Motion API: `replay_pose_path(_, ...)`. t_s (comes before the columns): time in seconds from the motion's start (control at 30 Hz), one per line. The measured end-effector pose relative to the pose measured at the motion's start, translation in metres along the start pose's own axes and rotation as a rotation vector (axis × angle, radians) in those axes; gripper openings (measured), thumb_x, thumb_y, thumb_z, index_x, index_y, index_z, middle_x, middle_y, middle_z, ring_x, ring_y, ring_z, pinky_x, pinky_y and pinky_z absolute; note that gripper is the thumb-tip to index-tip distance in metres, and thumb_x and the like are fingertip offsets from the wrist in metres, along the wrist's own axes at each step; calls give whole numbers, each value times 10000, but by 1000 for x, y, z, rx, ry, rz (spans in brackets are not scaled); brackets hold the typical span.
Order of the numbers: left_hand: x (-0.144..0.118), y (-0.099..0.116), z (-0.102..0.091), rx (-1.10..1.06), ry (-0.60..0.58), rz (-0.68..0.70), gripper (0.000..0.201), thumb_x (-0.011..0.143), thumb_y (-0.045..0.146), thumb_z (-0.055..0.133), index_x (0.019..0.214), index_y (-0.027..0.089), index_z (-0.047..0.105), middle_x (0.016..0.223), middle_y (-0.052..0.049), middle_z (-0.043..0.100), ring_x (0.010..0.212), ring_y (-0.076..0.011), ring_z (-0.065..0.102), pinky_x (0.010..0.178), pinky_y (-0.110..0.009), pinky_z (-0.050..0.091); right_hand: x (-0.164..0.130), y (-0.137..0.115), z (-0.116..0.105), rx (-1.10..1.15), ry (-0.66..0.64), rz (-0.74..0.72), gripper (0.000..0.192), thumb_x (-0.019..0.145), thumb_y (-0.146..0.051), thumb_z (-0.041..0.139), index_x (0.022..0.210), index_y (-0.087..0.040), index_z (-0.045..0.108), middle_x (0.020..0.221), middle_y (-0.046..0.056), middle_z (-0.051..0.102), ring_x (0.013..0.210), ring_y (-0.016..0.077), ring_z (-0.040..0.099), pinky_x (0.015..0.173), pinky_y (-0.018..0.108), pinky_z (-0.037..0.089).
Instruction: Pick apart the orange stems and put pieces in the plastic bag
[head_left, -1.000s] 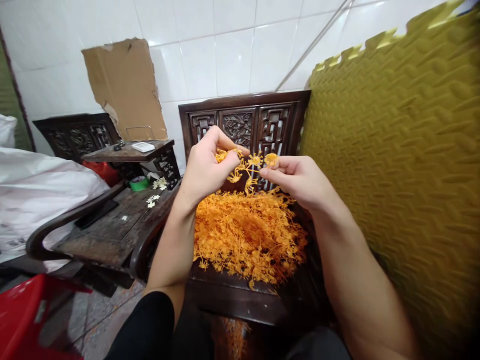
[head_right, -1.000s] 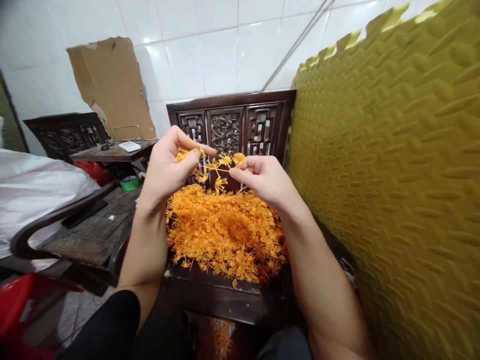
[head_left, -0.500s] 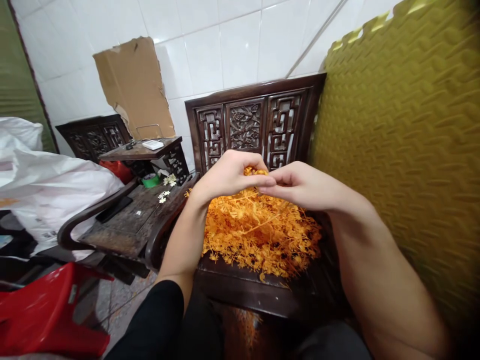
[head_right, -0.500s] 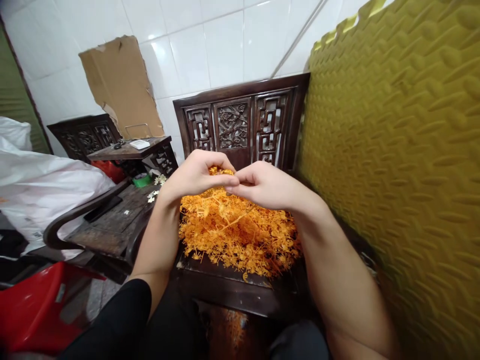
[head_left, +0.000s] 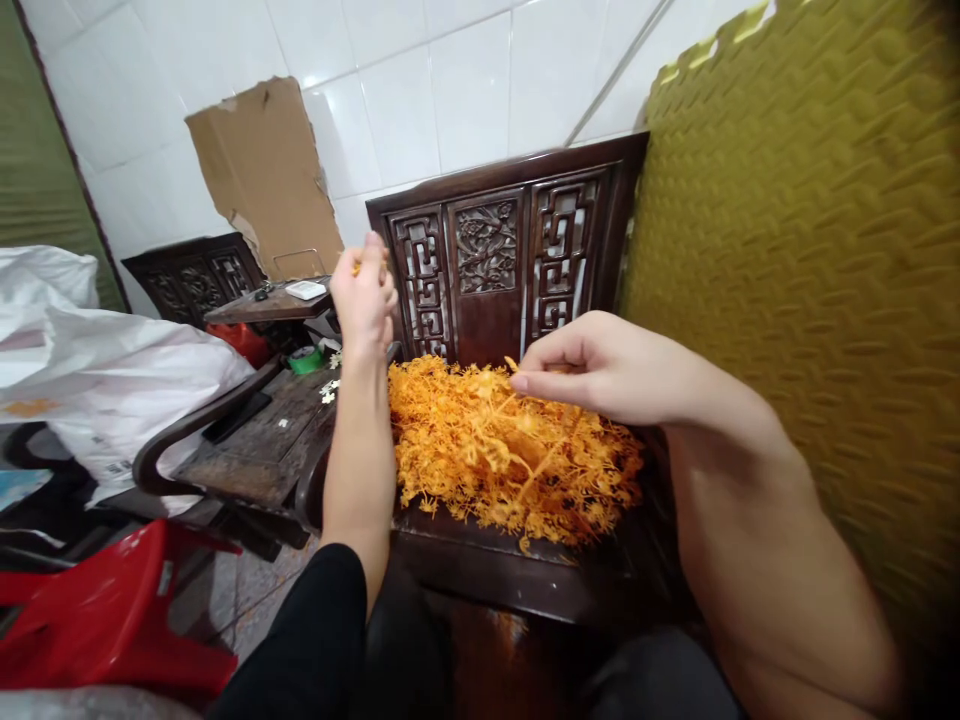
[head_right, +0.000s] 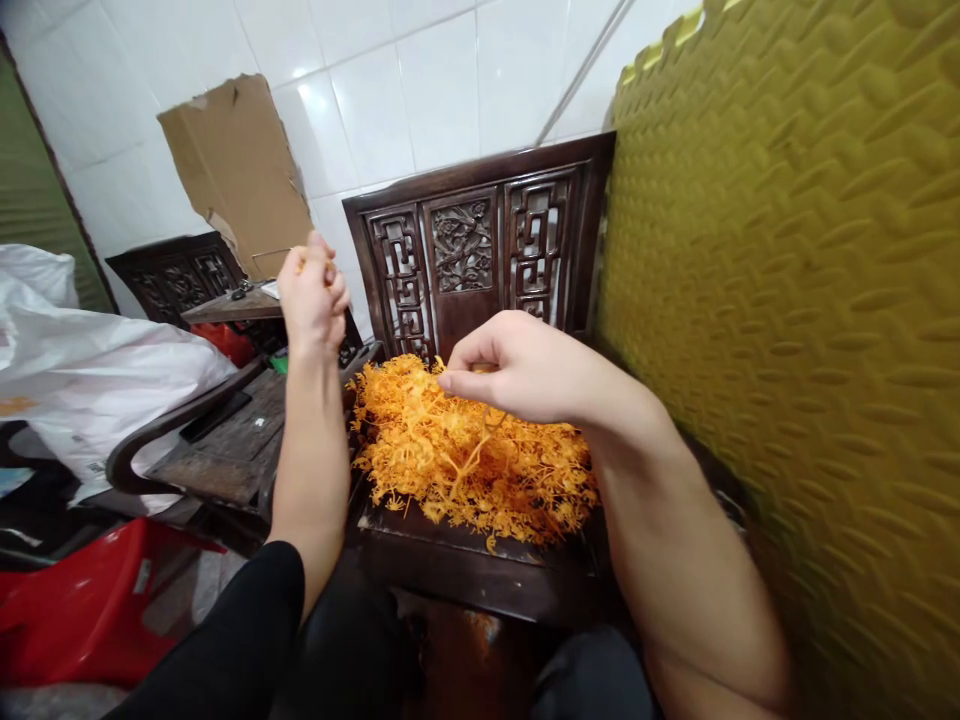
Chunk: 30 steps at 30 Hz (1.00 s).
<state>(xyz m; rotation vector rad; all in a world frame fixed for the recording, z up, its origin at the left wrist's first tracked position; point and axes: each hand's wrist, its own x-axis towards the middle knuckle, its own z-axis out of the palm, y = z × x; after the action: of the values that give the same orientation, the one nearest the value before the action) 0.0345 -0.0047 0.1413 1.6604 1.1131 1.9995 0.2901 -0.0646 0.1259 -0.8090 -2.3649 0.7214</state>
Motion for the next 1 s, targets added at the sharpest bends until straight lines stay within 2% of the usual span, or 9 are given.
replay_pose_path(0.07,9,-1,-16,-80,-16,-40,466,966,650,591,783,240,467,741,23,610,451,-63,227,436,-287,167,0,1,3,5,39,-17,388,901,-456,680,617,-191,670,543,-13,486,498,92,376,458,268,263)
replay_pose_path(0.17,1,3,-15,-145,-199,-58,316,953,544,629,882,244,561,946,-20,726,448,-48,232,430,-278,165,3,8,5,11,111,0,364,911,-464,660,669,-196,706,565,-12,523,507,95,391,459,271,279)
replay_pose_path(0.27,-17,9,1,-90,-483,-80,272,894,489,718,1033,257,693,864,-11,711,456,-56,286,445,-271,200,6,14,5,-9,166,10,323,906,-447,669,701,-206,733,596,-5,575,533,110,443,490,283,331)
replay_pose_path(0.33,-25,14,7,-15,-642,-64,324,890,539,729,1005,238,759,743,-1,657,477,-68,348,465,-272,230,8,16,4,-45,217,-21,284,894,-420,684,712,-209,741,669,13,644,597,131,527,554,296,396)
replay_pose_path(0.43,-29,21,6,121,-772,-23,470,908,644,682,874,189,797,638,-9,614,519,-88,446,496,-270,298,8,15,4,-130,306,-19,243,872,-363,692,692,-201,724,744,31,696,663,150,589,620,312,425)
replay_pose_path(0.53,-31,27,5,226,-853,34,487,898,643,695,870,170,807,708,-46,700,615,-122,578,562,-269,400,7,11,5,-211,345,79,249,869,-320,659,659,-192,698,615,13,634,573,132,514,575,316,359)
replay_pose_path(0.73,-35,25,17,286,-881,120,337,896,516,743,858,185,790,836,-43,756,731,-137,634,678,-279,461,8,3,5,-199,317,122,176,866,-281,629,833,-179,767,676,14,677,595,137,539,579,306,355)
replay_pose_path(0.9,-31,12,22,270,-668,197,385,966,540,655,815,186,676,773,-23,681,700,-129,575,663,-280,435,9,5,8,-123,340,126,502,933,-467,635,532,-185,525,510,-26,391,501,87,309,511,315,217)
replay_pose_path(1.0,-31,9,26,243,-617,269,413,974,580,635,833,192,640,797,-17,672,719,-128,572,681,-281,444,12,7,13,-49,338,148,489,889,-521,706,552,-182,601,504,-34,384,492,80,292,495,314,195)
